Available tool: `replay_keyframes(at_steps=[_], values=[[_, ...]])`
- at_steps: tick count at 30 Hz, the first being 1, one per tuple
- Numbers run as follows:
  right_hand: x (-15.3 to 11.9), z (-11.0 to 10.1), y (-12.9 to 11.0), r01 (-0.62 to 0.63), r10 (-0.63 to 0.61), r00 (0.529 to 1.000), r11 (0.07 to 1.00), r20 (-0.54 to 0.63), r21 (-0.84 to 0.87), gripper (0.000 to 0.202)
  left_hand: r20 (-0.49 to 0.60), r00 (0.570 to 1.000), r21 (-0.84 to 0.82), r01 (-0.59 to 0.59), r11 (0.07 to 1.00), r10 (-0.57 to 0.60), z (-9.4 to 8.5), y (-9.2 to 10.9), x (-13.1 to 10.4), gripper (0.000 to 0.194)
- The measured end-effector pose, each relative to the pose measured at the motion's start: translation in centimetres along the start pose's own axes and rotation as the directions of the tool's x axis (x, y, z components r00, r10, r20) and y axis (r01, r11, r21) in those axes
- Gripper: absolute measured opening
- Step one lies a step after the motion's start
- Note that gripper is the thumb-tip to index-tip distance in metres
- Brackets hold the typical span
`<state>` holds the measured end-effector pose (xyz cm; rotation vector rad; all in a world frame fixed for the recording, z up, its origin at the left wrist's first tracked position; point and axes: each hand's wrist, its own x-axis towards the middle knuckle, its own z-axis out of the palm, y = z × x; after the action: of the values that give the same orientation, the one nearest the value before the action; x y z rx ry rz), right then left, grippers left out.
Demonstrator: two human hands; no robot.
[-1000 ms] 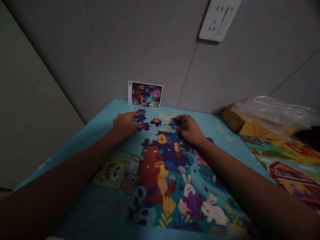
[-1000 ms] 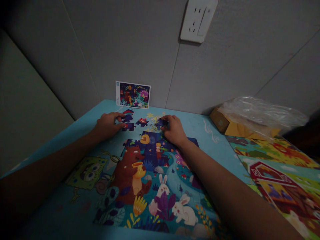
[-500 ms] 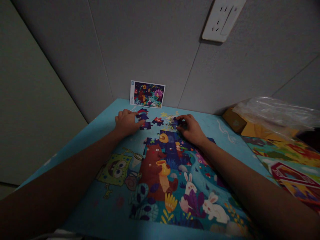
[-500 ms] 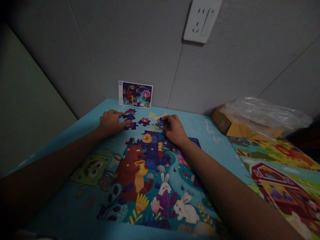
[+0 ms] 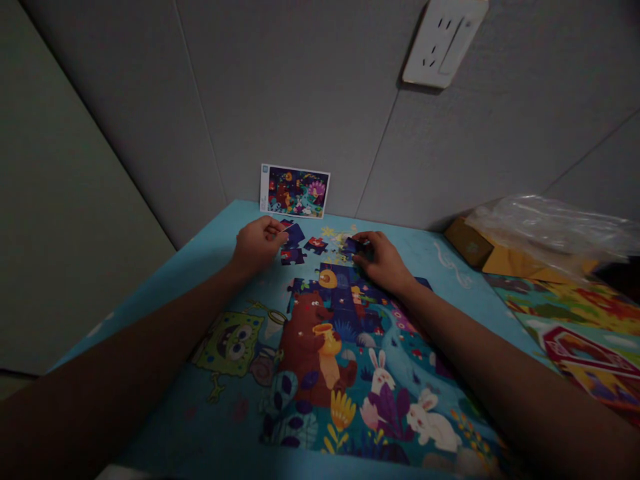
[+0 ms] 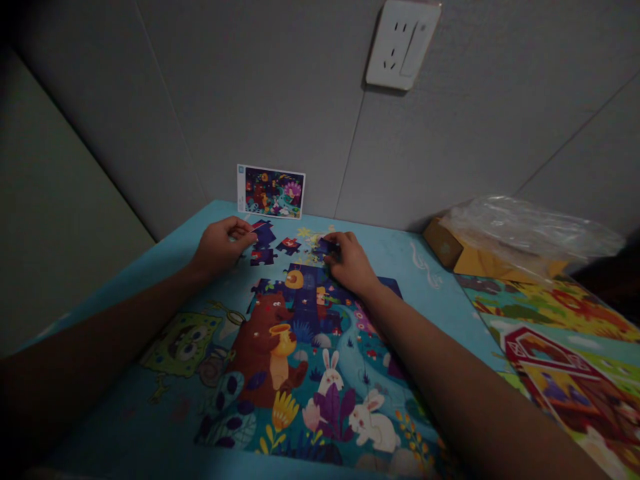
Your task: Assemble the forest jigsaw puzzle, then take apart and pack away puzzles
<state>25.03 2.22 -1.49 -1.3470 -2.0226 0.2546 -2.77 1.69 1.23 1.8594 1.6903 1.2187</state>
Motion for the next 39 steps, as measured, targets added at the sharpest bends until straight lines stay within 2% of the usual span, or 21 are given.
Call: replay_keyframes(at_steps=[2,4,6,9,14,18,24,34,39], values=[[0.0,0.0,0.0,-0.009,0.009,1.000,1.000,0.005,-0.016,0.036,0.053,0.993,-0.091,-0.099,0.991,0.104,0.0,0.8,-0.6,0.024],[0.0,0.0,0.0,-0.011,0.012,1.000,0.999,0.016,-0.030,0.036,0.153,0.967,-0.125,-0.184,0.975,0.202,0.0,1.4,-1.2,0.032],[0.0,0.0,-0.1,-0.005,0.006,1.000,0.999,0.020,-0.048,0.035,0.276,0.924,-0.074,-0.254,0.964,0.265,-0.1,1.7,-1.6,0.036],[0.0,0.0,-0.1,0.002,-0.001,1.000,0.998,0.015,-0.064,0.033,0.390,0.882,0.039,-0.302,0.952,0.264,-0.3,1.5,-1.8,0.033],[0.0,-0.1,-0.2,-0.002,0.004,1.000,0.997,0.029,-0.080,0.032,0.386,0.882,-0.015,-0.287,0.958,0.270,-0.2,1.4,-1.8,0.027],[0.1,-0.1,-0.3,-0.003,0.006,0.999,0.997,0.040,-0.076,0.032,0.441,0.863,-0.037,-0.256,0.966,0.245,0.1,1.7,-2.2,0.025],[0.1,-0.1,-0.2,-0.013,0.016,0.999,0.998,0.038,-0.068,0.031,0.395,0.886,0.001,-0.265,0.964,0.243,0.3,1.6,-2.3,0.024],[0.1,-0.1,-0.2,-0.015,0.018,0.999,0.997,0.039,-0.072,0.033,0.403,0.892,0.063,-0.249,0.966,0.204,0.6,1.3,-2.1,0.028],[0.1,-0.1,-0.2,-0.008,0.011,0.999,0.998,0.046,-0.066,0.032,0.371,0.903,0.034,-0.248,0.968,0.218,0.6,1.2,-2.0,0.024]])
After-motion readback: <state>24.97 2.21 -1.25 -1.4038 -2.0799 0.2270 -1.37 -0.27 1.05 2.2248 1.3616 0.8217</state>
